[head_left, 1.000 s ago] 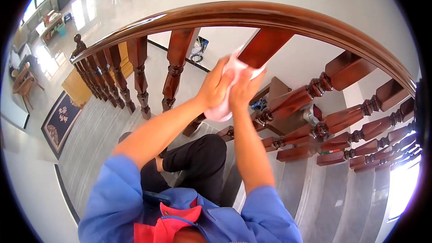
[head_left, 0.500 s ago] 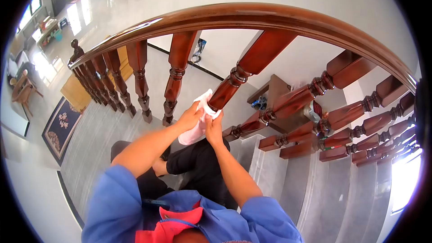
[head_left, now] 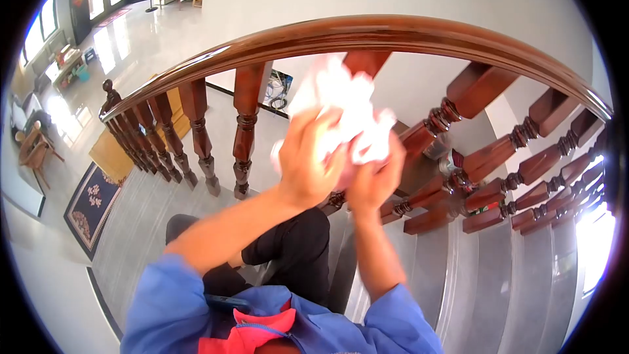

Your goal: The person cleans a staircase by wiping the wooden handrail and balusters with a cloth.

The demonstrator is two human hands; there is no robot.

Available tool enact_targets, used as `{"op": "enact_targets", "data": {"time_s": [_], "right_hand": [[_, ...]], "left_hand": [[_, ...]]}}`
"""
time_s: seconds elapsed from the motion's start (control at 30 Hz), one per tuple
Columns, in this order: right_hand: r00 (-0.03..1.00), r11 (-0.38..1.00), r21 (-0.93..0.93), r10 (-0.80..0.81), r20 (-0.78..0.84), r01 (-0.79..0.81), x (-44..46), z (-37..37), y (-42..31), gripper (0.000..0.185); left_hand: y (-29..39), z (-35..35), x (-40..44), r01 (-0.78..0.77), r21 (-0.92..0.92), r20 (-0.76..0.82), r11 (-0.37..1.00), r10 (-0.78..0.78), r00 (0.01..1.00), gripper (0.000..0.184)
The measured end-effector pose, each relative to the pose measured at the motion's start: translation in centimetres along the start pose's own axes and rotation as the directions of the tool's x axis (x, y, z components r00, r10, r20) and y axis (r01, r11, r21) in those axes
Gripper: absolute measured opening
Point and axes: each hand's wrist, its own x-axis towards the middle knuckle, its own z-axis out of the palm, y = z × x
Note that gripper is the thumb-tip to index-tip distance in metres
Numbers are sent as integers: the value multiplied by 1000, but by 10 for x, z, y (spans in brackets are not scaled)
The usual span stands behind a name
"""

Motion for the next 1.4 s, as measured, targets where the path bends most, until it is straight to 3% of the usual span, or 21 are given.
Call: {"op": "enact_targets", "data": {"time_s": [0.07,0.17,0.2,0.23,0.27,0.3,0.33,0.37,0.4,0.47,0.5,0.6,0.63,0.67,0.73,0.8,0.87,1.0,1.1,1.27,1.4], "right_hand": [[924,931,-133,-358,-136,341,84,-13,-19,44],[769,663,-554,-636,-63,503,194,-45,-60,51],[708,554,-622,-707,0,553,228,-57,-68,51],[768,528,-729,-640,-5,436,253,-63,-79,49],[822,482,-819,-570,-22,312,274,-68,-85,47],[821,492,-808,-571,-19,323,294,-75,-81,47],[744,195,-923,-656,129,332,314,-85,-74,44],[667,-123,-949,-685,294,292,330,-93,-66,41],[670,-119,-949,-683,291,292,344,-101,-57,41],[638,-169,-790,-503,583,589,362,-111,-46,40],[831,73,-828,-32,556,556,360,-97,-60,44],[770,189,-794,195,607,578,352,-64,-75,51],[704,281,-720,176,688,634,344,-53,-77,69],[700,287,-716,173,693,637,337,-40,-83,69],[552,477,-693,420,720,542,317,-5,-110,88],[473,460,-605,379,795,650,295,27,-112,97],[422,409,-533,333,843,741,268,64,-120,91],[284,470,-444,374,883,762,219,142,-134,71],[309,466,-452,351,884,761,183,195,-130,57],[287,516,-423,324,901,745,145,251,-126,60],[307,476,-380,228,924,793,119,288,-118,68]], "left_hand": [[20,31,65,-244,71,-204,967,253,946,54],[44,95,162,-422,53,-357,905,411,839,36],[53,113,186,-375,89,-190,923,386,903,39],[59,137,208,-371,202,-73,906,392,917,46],[72,151,218,-259,385,59,886,256,965,51],[88,148,229,-150,395,259,906,47,965,37],[99,131,239,-145,350,550,926,-78,832,46],[97,131,244,-65,263,603,963,-111,790,50],[93,132,249,22,173,659,985,-132,740,54],[85,121,253,53,158,698,986,-149,700,57],[79,114,253,92,144,730,985,-169,662,60],[33,113,254,103,182,751,978,-205,628,65],[25,100,251,133,190,743,973,-231,628,65],[14,84,245,169,199,736,966,-260,625,66],[-25,61,241,46,249,783,967,-229,578,57],[-68,26,222,-125,180,731,976,-47,680,55],[-97,-3,210,94,162,684,982,-180,707,54],[-145,-56,193,145,358,652,923,-357,669,50],[-195,-94,173,95,332,643,939,-299,705,48],[-220,-142,154,390,383,447,837,-538,714,45],[-280,-170,135,388,307,454,869,-493,742,44]]}}
